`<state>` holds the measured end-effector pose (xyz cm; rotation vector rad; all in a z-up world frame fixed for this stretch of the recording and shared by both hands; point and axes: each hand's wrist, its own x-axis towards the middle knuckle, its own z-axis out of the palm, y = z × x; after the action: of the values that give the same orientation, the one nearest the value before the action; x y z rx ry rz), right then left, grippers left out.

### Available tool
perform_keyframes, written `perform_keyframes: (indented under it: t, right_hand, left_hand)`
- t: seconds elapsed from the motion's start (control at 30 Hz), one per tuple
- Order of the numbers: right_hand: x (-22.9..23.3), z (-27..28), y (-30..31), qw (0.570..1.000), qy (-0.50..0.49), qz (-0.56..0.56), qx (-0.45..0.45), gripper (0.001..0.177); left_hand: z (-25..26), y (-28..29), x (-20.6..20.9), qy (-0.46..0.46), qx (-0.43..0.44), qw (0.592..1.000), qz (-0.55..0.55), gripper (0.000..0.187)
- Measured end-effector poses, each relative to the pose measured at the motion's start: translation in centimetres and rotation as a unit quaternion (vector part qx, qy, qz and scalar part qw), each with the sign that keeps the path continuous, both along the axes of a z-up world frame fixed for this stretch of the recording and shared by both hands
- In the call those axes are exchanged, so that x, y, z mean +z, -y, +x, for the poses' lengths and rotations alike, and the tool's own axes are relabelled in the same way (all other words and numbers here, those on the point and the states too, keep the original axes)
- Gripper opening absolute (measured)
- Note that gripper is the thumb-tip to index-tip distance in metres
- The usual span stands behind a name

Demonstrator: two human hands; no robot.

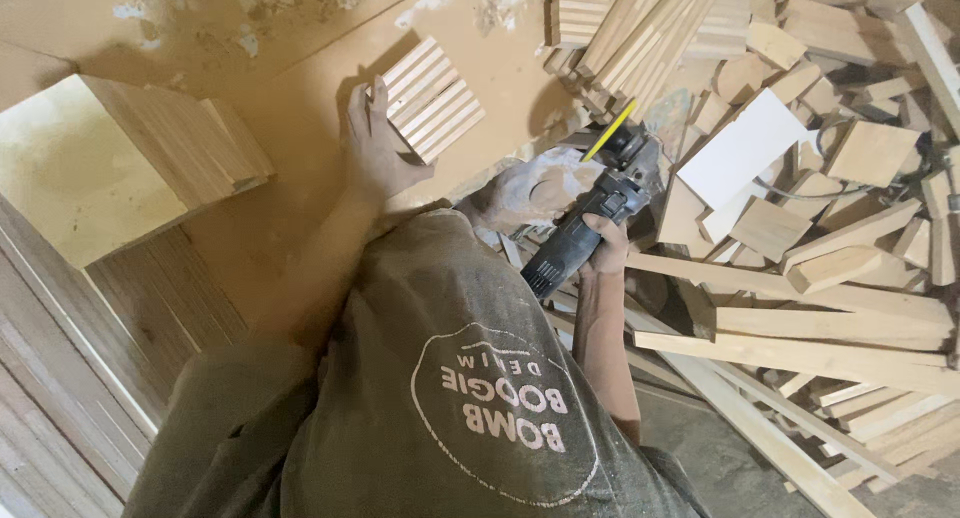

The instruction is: The person uses a handheld power sander to smooth the surface of a small wooden block. They hold the block with one hand and move the sander across it, then place the block down and pick up another one to repeat the process.

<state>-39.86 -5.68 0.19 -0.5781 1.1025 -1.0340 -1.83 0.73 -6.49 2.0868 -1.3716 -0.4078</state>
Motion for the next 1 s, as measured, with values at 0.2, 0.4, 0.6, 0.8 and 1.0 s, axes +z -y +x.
perform_keyframes:
  t: [0.2,0.4,0.6,0.8,1.0]
  right_hand:
    - [0.9,2.4,0.8,0.992,-0.108,0.014,0.067,0.029]
    - [4.6,5.5,2.9,0.843,-0.461,-0.078,0.265,0.022]
    - [7.4,11.2,4.6,0.631,-0.652,-0.118,0.404,0.042]
    - [10.2,16.5,6.0,0.558,-0.655,-0.154,0.485,0.057]
    - [11.1,23.8,5.2,0.512,-0.628,-0.135,0.57,0.056]
  left_hand:
    - [0.3,-1.2,-0.9,0.008,-0.015,1.0,-0.013,0.15]
    - [0.5,-2.3,-3.1,-0.096,0.015,0.995,-0.023,0.176]
    - [0.7,-0.5,-4.5,-0.134,0.004,0.981,0.139,0.17]
    - [0.8,-0.3,-4.9,-0.096,0.003,0.988,0.122,0.157]
    - [0.7,-0.6,-6.8,-0.124,0.026,0.992,0.023,0.15]
